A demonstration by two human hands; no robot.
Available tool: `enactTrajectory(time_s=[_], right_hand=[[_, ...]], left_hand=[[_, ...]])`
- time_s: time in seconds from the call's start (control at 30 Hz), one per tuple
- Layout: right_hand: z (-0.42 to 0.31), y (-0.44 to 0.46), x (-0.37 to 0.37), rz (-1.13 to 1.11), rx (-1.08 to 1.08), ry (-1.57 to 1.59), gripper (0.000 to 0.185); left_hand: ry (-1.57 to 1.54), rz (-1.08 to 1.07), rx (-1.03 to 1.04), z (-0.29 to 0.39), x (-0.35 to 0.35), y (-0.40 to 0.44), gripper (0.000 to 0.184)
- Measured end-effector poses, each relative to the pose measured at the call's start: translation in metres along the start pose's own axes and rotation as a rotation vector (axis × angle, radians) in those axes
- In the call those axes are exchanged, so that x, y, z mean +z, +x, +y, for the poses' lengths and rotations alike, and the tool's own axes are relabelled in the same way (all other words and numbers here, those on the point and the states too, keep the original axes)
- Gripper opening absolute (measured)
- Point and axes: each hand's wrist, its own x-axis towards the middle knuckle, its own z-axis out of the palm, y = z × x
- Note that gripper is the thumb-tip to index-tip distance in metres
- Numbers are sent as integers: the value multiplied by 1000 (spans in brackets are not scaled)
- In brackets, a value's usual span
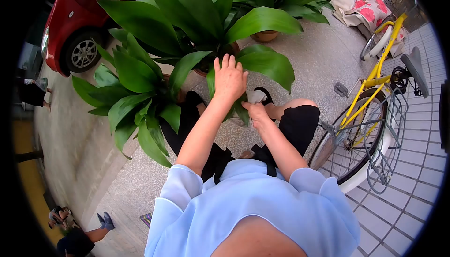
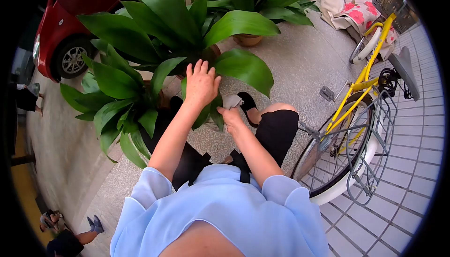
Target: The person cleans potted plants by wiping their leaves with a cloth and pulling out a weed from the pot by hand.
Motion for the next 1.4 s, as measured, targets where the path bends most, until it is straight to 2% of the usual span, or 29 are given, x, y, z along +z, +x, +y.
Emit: enactTrajectory(time_s=[0.07,0.13,0.23,0.33,0.43,0.47,0.53,0.57,0.6,0.63,0.7,0.73,0.83,0.93,0.97,1.03,1.1,1.17,1.27,1.3,1.4], right_hand=[[0,-4,-10,5,14,76,34],[3,-7,-14,29,-43,122,34],[6,-11,-14,-32,10,156,33],[12,-10,-8,-59,18,140,35],[11,-19,2,-52,-69,156,34],[10,-21,5,-57,-72,162,34],[6,-24,10,-68,-79,171,33],[5,-24,10,-70,-116,66,34],[3,-25,9,-73,-151,-41,34],[-5,-27,9,-77,-189,-149,35],[-40,-46,3,2,-339,-651,35],[-60,-58,3,37,-411,-909,35],[-86,-78,18,139,-1037,-838,38],[-106,-88,64,29,-1131,-853,43],[-101,-78,73,-58,-1129,-963,49],[-68,-44,85,-166,-968,-1262,53],[-27,-2,90,-212,-753,-1307,59],[-16,28,96,-260,-600,-1323,66],[-36,61,120,-274,-412,-1327,70],[-41,82,125,-308,-332,-1435,71],[-27,152,126,-294,-375,-1407,73]], left_hand=[[91,-219,-75,-34,15,-11,31],[239,-379,-21,-52,20,-32,17],[197,-522,-84,-61,41,-70,16],[-496,-297,-395,-60,61,-81,27],[-1444,-224,-1051,-47,65,-75,41],[-1260,-326,-990,-41,63,-74,41],[-1625,-393,-1101,-35,75,-75,35],[-1811,-426,-1152,-35,82,-77,32],[-1972,-343,-1265,-39,91,-78,26],[-1949,-342,-1271,-41,90,-76,26],[-1909,-342,-1293,-46,89,-75,26],[-1953,-402,-1227,-58,98,-78,25],[-1949,-371,-1288,-57,68,-68,26],[-2050,-287,-1286,-50,83,-81,29],[-2091,-243,-1281,-47,85,-85,30],[-2176,-205,-1323,-50,63,-82,32],[-2170,-178,-1440,-57,64,-91,31],[-2140,-250,-1420,-60,67,-97,30],[-2124,-315,-1394,-67,72,-105,29],[-2129,-327,-1381,-68,74,-105,30],[-2137,-311,-1384,-63,65,-94,32]])
